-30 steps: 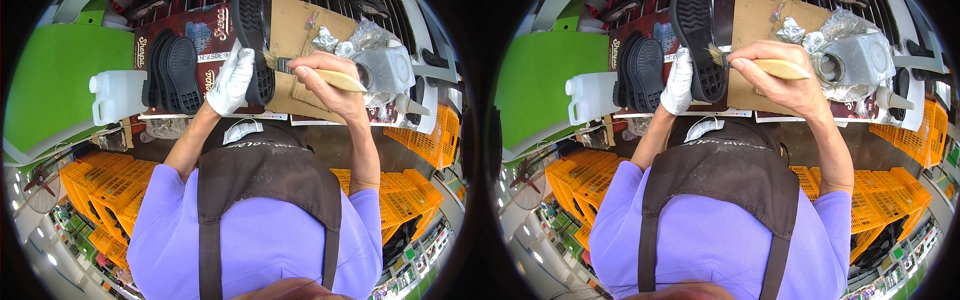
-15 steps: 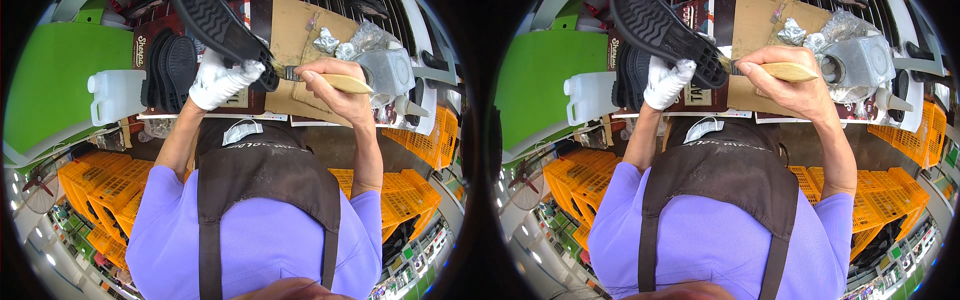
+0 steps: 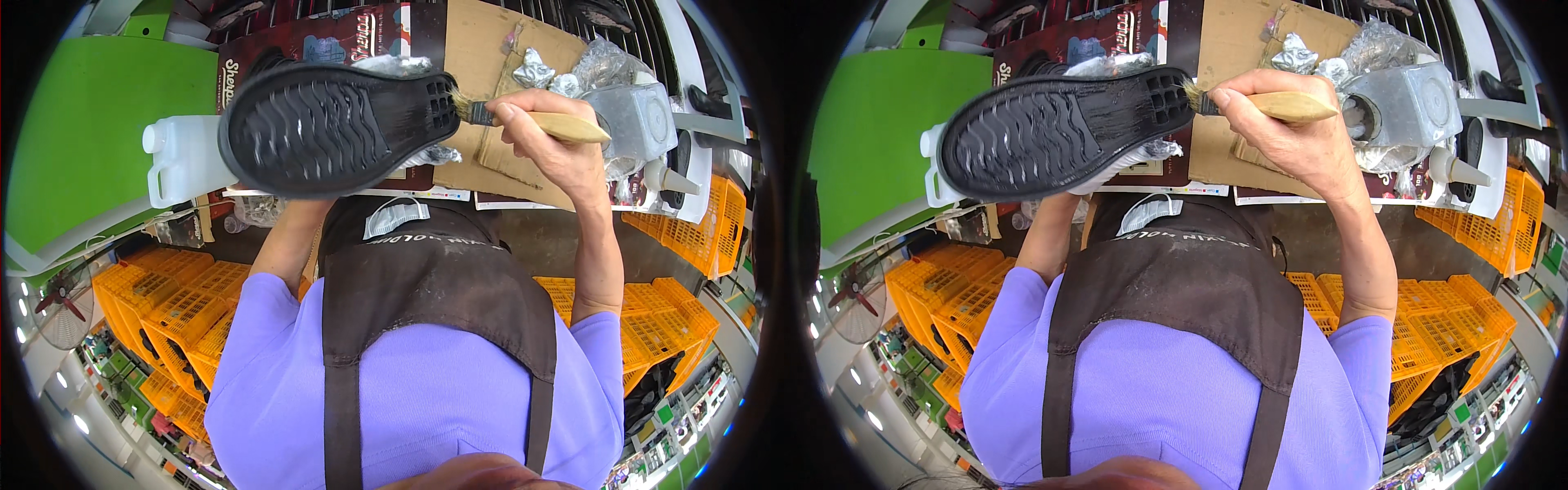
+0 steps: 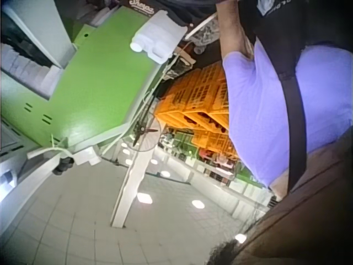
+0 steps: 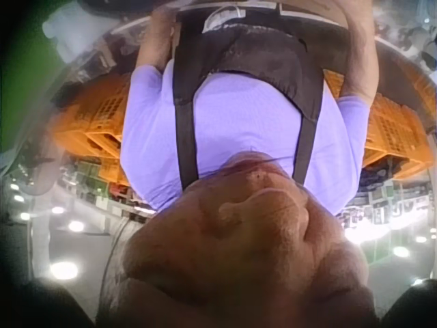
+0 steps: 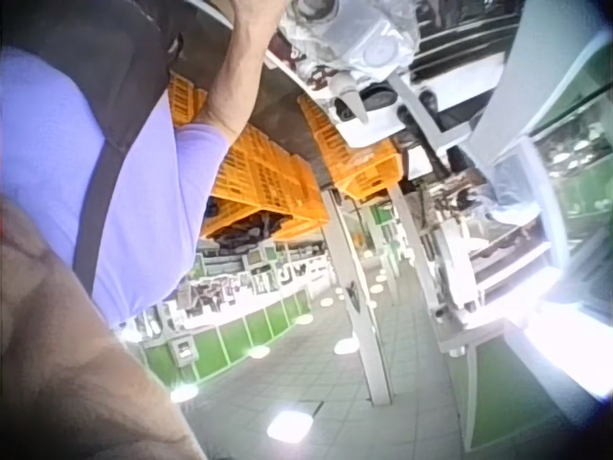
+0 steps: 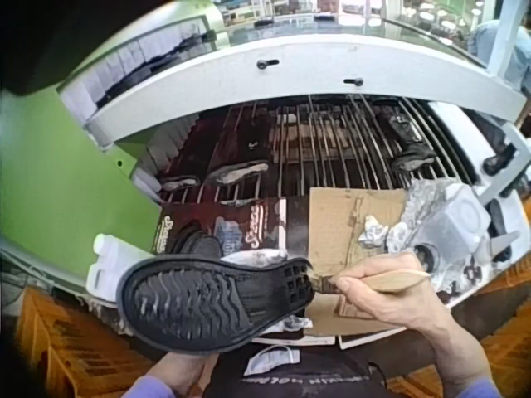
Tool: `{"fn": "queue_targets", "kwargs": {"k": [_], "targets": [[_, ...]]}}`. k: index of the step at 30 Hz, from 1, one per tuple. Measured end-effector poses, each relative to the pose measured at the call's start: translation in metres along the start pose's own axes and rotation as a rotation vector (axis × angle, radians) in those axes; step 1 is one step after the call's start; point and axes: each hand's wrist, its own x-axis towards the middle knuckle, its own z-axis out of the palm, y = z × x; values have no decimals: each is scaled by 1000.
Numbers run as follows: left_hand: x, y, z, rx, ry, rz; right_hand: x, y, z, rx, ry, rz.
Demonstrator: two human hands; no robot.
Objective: The person applies a dark adhesive to the bottom of black shoe soles using a brush. They repeatedly dip the brush into a container and spread the substance across the sole's surface and grooves, handling multiple soles one at a time.
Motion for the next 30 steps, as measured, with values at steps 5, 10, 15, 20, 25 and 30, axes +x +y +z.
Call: {"fn": "queue_targets", "kwargs": {"k": [5, 10, 15, 20, 25, 30], "targets": [[13, 19, 4, 223, -25, 172, 4, -4, 9, 121, 72, 123], [28, 6, -1, 608, 99, 492, 6, -14, 17, 288, 109, 248], [32, 14, -10, 849, 37, 696, 3, -19, 23, 309, 95, 278], [33, 13, -12, 896, 72, 761, -8, -24, 29, 350, 49, 278], [37, 4, -14, 925, 100, 768, -19, -30, 30, 439, -53, 382], [42, -17, -12, 779, 133, 682, -17, -1, 21, 840, -84, 321]]}}
